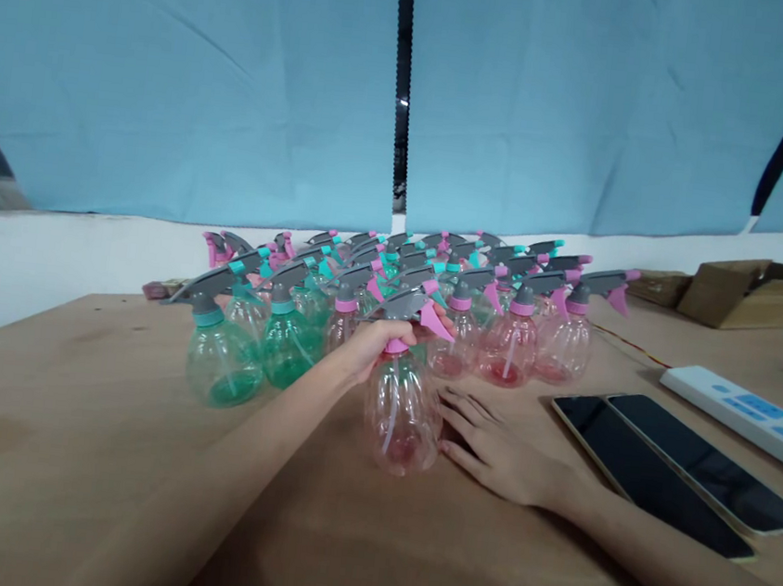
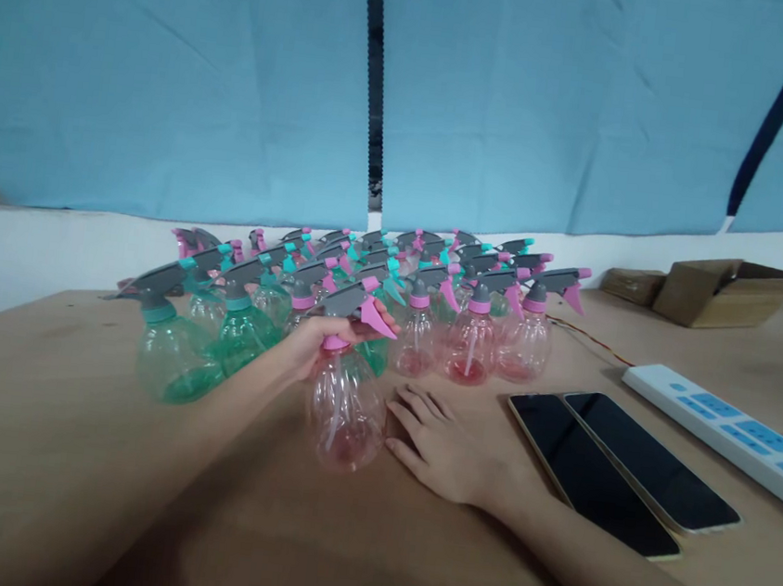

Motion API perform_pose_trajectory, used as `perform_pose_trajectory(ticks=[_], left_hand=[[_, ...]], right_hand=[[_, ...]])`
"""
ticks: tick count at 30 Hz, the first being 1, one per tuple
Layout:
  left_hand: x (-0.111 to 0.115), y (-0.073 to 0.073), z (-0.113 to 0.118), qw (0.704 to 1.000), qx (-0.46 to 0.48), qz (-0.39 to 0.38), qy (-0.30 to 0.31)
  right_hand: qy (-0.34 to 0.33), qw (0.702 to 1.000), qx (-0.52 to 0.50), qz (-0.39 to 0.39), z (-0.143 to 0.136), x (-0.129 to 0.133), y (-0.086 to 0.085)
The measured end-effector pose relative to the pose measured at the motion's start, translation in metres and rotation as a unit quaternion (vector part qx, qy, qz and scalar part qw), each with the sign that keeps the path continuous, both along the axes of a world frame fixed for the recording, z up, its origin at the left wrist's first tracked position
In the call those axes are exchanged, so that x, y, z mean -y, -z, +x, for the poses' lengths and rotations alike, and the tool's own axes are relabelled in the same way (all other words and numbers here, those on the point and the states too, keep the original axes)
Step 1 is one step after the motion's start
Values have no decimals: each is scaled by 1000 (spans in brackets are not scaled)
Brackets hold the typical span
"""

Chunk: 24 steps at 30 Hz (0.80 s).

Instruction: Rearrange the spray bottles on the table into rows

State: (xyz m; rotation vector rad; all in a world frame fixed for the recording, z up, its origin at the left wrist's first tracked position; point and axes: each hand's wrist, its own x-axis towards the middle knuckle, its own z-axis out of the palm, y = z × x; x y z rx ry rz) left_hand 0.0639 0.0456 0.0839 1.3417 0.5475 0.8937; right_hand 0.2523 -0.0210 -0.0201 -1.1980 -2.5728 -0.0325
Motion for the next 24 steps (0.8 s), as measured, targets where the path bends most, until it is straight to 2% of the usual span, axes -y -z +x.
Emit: perform_pose_trajectory(ticks=[19,24], left_hand=[[-4,3,-1,999,16,24,-24],[-5,4,-2,998,-1,12,-62]], right_hand=[[2,1000,-6,-9,-1,2,0],[0,1000,-16,-4,0,1,2]])
